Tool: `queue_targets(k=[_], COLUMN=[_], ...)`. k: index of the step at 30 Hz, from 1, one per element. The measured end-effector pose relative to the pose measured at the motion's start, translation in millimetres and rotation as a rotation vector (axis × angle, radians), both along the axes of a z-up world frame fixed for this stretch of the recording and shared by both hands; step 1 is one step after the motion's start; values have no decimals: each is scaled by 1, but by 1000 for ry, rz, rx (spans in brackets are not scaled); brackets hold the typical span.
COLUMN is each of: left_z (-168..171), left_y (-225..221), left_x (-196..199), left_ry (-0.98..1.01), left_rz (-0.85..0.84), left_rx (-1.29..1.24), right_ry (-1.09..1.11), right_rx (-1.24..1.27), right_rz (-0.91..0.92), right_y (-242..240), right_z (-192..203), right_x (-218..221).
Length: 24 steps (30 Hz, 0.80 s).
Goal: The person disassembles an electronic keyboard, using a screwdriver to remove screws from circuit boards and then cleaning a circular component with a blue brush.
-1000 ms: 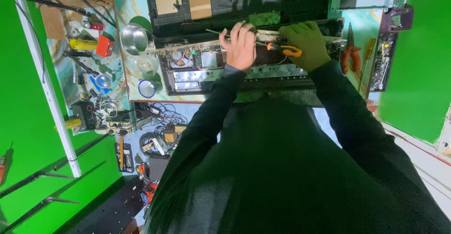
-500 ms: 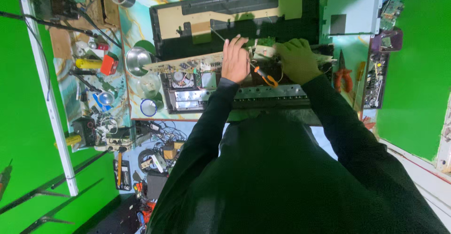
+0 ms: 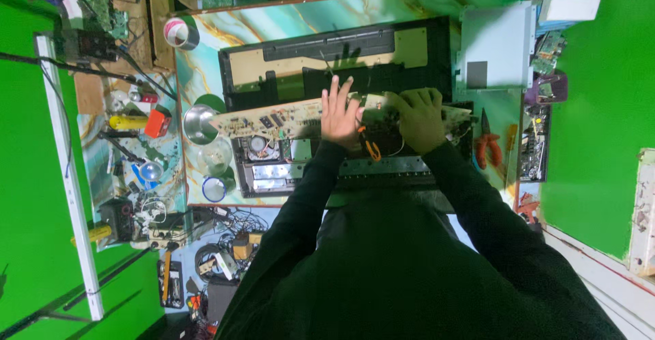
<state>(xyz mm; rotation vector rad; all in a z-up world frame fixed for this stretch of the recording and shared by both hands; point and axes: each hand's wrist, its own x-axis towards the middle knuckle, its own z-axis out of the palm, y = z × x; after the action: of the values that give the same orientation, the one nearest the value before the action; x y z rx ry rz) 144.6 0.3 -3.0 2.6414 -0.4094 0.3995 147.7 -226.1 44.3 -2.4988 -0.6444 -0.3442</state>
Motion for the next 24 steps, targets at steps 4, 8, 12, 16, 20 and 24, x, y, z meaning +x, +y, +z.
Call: queue_targets(k=[4,8,12,16,20,24], left_z=[-18,-33,-50,-47,-39,-32], left_y=[-1,0,3,1,-1,0], left_x=[10,5,9,12,13,17], left_ry=[-30,-46,-47,22,71,151], left_rz=[28,59,25,41,35,29], left_rx=[-3,-23,-22,-28,-15,3], right_ry=[4,-101,-65,-69,-125,-77], right_rx=[-42,-85,-95,-63,-68,-13], right_rz=[-20,-106,-147,-165,-176,-188], right_y=[0,10,14,14,14,17], right_z=[-6,-13,-27,-38,-37,-29], right_x=[16,20,20,26,28,24])
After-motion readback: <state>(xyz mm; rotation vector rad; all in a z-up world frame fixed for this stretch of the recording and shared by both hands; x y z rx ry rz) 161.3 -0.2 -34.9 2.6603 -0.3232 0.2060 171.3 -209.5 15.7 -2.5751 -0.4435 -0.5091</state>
